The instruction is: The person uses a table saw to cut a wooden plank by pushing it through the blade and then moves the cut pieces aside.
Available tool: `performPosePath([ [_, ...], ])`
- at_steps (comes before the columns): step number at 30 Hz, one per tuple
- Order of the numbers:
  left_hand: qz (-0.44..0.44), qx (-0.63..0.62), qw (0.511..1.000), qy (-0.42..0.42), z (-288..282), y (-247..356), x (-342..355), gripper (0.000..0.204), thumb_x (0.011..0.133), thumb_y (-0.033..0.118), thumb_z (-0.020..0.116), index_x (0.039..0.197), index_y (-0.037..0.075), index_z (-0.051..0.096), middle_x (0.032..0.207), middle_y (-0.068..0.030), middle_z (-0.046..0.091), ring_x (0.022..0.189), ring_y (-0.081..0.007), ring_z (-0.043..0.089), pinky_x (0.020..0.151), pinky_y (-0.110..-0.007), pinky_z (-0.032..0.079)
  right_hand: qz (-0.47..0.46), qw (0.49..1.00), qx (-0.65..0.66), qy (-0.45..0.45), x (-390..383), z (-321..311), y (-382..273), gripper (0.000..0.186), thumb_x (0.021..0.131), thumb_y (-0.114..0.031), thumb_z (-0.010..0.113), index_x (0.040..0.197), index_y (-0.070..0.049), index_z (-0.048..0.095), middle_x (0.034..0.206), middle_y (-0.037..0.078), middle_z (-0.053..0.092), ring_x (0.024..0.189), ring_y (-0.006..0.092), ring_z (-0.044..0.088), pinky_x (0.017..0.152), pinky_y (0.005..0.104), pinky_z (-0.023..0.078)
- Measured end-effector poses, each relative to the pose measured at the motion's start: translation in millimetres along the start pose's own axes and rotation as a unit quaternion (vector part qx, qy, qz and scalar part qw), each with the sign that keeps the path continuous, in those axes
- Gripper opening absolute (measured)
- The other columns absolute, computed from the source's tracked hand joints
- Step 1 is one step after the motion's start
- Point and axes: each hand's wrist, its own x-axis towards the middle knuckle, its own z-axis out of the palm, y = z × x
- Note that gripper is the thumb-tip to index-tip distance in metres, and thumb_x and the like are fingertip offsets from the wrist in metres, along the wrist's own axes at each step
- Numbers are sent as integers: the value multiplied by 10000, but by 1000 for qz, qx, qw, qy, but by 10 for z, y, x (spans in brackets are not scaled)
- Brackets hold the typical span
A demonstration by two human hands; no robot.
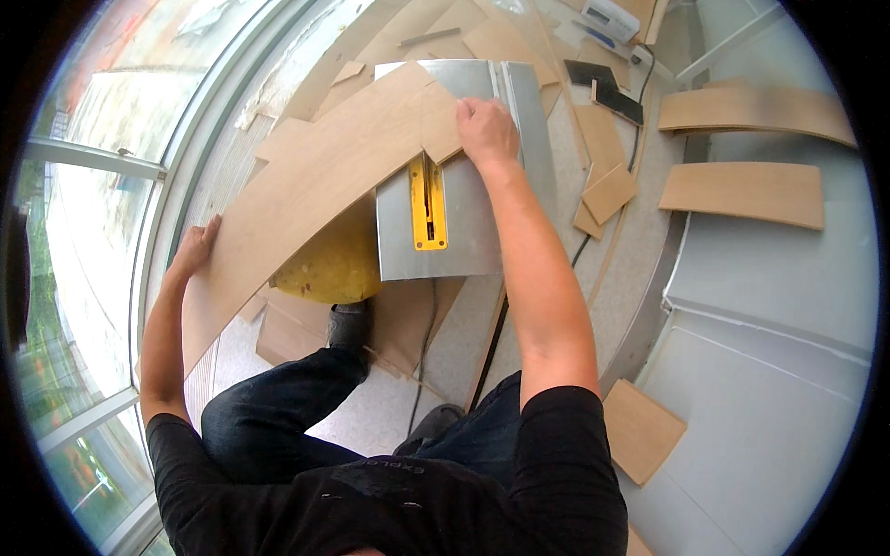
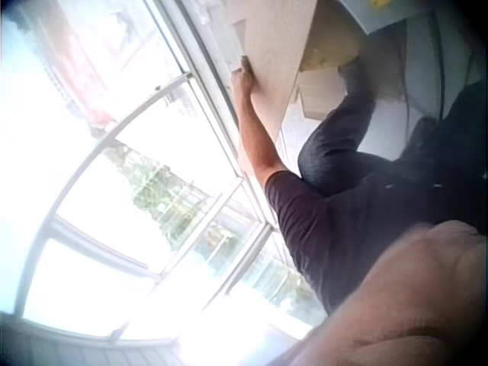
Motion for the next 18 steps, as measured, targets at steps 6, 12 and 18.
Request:
performPosePath([
  [6,-5,6,1000,-8,4,-15,-56,888,971,702,389,977,-123,718,983,-388,667,1021,-497,659,943,-505,474,-4,1000,18,-1,-34,-6,3,309,937,-351,579,1039,-131,771,1047,220,688,1009,408,645,897,482,521],
  [12,-4,-7,1000,-14,-16,-61,-135,899,967,709,388,979,-130,711,1000,-387,666,1027,-501,655,946,-498,474,-17,999,36,6,-83,-51,-31,300,932,-322,589,1000,-94,772,1014,232,700,1004,412,644,910,473,516],
  [18,23,8,1000,10,42,-144,-182,882,998,679,354,923,-132,693,894,-373,654,917,-468,661,904,-497,473,-36,999,34,5,-138,-72,-49,302,934,-316,588,984,-80,770,970,228,705,990,403,641,909,468,513],
])
